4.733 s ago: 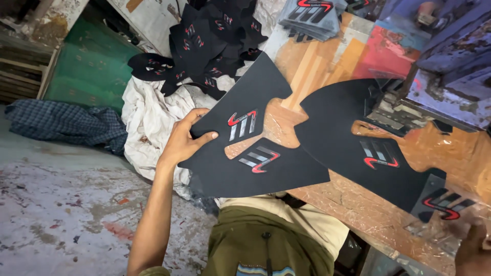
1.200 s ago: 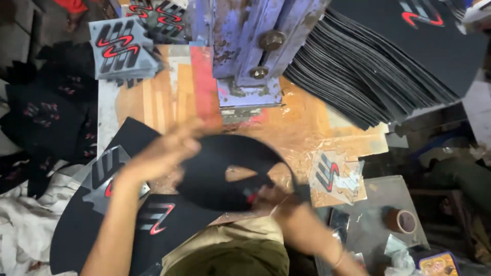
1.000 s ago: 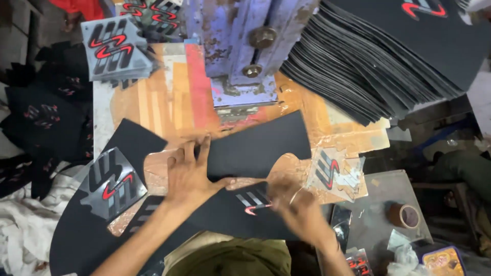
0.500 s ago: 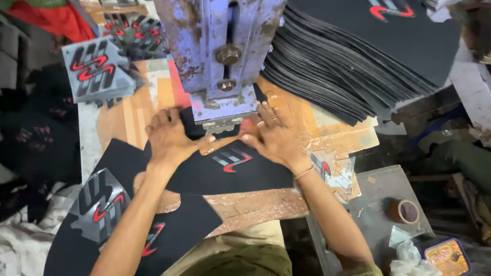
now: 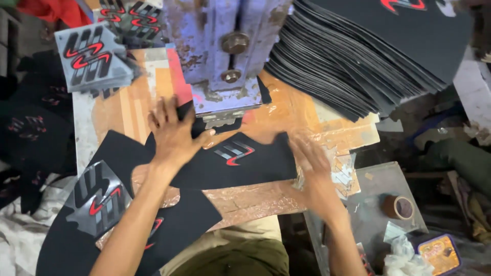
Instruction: The person uses a hydraulic press to cut black fabric pieces using a metal template with a red logo. They repeatedly place the template on the fabric, operate the press, and then remove the cut pieces, stacking them on the table.
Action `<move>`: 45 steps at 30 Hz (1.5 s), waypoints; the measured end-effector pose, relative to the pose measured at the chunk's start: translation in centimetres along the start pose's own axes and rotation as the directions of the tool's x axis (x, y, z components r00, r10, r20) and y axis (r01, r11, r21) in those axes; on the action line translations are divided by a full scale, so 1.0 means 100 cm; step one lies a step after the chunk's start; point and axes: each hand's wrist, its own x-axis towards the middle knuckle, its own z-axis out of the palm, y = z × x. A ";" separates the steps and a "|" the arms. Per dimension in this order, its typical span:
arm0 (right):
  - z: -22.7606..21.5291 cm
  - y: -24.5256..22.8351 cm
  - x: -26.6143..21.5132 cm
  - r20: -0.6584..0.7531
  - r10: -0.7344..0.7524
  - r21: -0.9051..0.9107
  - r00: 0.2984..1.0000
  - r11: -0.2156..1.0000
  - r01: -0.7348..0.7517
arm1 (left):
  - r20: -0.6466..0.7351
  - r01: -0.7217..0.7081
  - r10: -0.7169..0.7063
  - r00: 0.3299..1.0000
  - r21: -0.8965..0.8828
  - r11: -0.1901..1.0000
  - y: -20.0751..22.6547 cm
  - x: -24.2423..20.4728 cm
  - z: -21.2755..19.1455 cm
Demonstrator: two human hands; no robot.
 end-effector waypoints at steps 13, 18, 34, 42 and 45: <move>-0.066 -0.059 -0.024 -0.299 0.183 0.217 0.936 0.969 -0.120 | 0.077 -0.184 0.198 0.977 -0.152 0.971 0.020 -0.058 -0.028; 0.039 -0.063 0.068 -0.034 -0.358 0.303 0.933 0.886 0.351 | -0.037 -0.245 0.244 0.969 -0.040 0.969 0.007 -0.072 0.000; 0.132 0.043 0.085 0.461 0.346 0.754 0.817 0.332 -0.567 | -0.071 -0.201 0.192 0.979 -0.139 0.970 0.012 -0.068 -0.009; 0.139 0.060 0.113 0.314 0.514 0.790 0.798 0.324 -0.520 | -0.083 -0.136 0.117 0.990 -0.276 0.952 0.012 -0.067 -0.017; 0.132 0.052 0.104 0.183 0.466 0.747 0.866 0.507 -0.431 | -0.075 -0.109 0.090 0.993 -0.315 0.943 0.014 -0.060 -0.026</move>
